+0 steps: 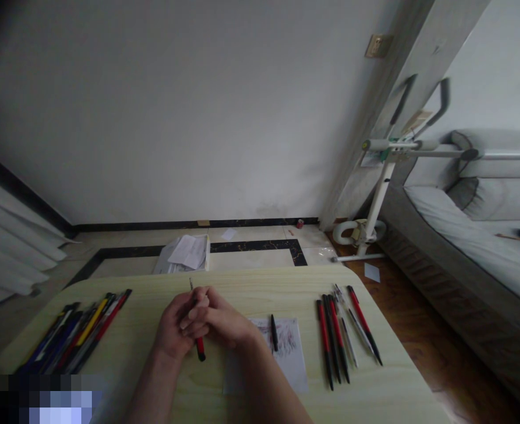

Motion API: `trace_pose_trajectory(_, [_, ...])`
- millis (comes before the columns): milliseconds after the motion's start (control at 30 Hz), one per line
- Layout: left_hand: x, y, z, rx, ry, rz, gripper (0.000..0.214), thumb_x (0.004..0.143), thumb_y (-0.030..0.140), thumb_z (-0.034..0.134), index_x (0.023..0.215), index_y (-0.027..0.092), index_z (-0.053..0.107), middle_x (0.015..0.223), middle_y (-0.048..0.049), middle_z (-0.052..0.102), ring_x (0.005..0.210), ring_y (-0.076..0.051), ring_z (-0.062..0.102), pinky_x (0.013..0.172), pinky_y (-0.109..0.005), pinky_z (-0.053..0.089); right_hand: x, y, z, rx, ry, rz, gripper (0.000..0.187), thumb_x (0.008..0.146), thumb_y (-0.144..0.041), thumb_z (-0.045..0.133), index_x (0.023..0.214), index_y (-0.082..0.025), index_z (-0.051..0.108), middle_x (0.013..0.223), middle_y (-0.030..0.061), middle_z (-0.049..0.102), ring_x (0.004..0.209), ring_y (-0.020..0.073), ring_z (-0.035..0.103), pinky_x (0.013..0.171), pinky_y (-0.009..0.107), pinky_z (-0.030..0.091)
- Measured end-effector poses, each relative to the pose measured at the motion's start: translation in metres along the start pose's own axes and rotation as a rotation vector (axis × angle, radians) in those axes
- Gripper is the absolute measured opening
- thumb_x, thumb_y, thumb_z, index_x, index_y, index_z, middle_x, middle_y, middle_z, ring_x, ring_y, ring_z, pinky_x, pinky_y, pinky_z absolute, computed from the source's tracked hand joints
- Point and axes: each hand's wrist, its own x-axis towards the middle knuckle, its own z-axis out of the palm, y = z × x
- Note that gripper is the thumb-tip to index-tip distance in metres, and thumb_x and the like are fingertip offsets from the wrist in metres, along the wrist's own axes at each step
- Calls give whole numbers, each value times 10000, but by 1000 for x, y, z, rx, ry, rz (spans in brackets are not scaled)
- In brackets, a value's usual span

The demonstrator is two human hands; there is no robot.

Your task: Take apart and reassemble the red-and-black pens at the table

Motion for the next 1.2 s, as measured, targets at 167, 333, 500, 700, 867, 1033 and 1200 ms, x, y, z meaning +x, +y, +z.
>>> trace_pose_trajectory(167, [2, -1, 0, -13, 19, -2, 246, 820, 259, 413, 674, 117, 551, 410, 86, 185, 311, -28, 106, 301, -133, 209, -1, -3, 1, -56, 23, 15, 466, 555, -234, 700, 826, -202, 323, 616, -28, 633, 506, 109, 592, 478, 191, 427])
trace_pose_trajectory(333, [3, -3, 0, -4, 59, 34, 254, 829, 254, 411, 636, 130, 521, 429, 82, 163, 331, -39, 109, 295, -135, 203, -1, -4, 2, -66, 8, -8, 502, 527, -173, 691, 872, -203, 328, 592, -77, 583, 508, 95, 562, 484, 190, 405])
trace_pose_trajectory(500, [4, -3, 4, -8, 81, 58, 203, 827, 260, 423, 682, 146, 508, 440, 82, 162, 332, -50, 156, 296, -141, 199, -1, -4, 2, -60, -23, -45, 490, 566, -157, 669, 909, -211, 324, 580, -95, 531, 483, 70, 510, 448, 161, 337])
trace_pose_trajectory(700, [6, -2, 4, 11, 77, 63, 157, 818, 231, 440, 695, 151, 494, 459, 82, 196, 329, -42, 162, 293, -142, 198, 0, -2, 1, -116, 39, -45, 415, 558, -116, 638, 864, -199, 370, 575, -82, 539, 484, 72, 490, 448, 166, 323])
trace_pose_trajectory(867, [7, -3, 4, 40, 98, 75, 137, 812, 184, 467, 683, 144, 490, 464, 83, 192, 343, -41, 177, 291, -135, 176, 0, -5, 4, -128, 20, -61, 233, 584, -104, 599, 743, -166, 440, 558, -66, 531, 475, 56, 446, 456, 173, 315])
trace_pose_trajectory(1033, [6, -5, 3, 87, 124, 139, 48, 791, 176, 519, 794, 132, 540, 487, 84, 204, 364, -36, 214, 300, -128, 169, 1, -3, 1, -148, 8, -64, 189, 601, -96, 574, 737, -161, 460, 572, -65, 515, 473, 48, 426, 451, 169, 290])
trace_pose_trajectory(1200, [6, -5, 0, 121, 128, 158, 68, 788, 196, 543, 828, 143, 553, 496, 80, 221, 371, -34, 235, 302, -124, 167, 2, 1, -3, -158, 12, -69, 162, 585, -88, 570, 703, -149, 478, 549, -66, 489, 471, 47, 407, 451, 169, 287])
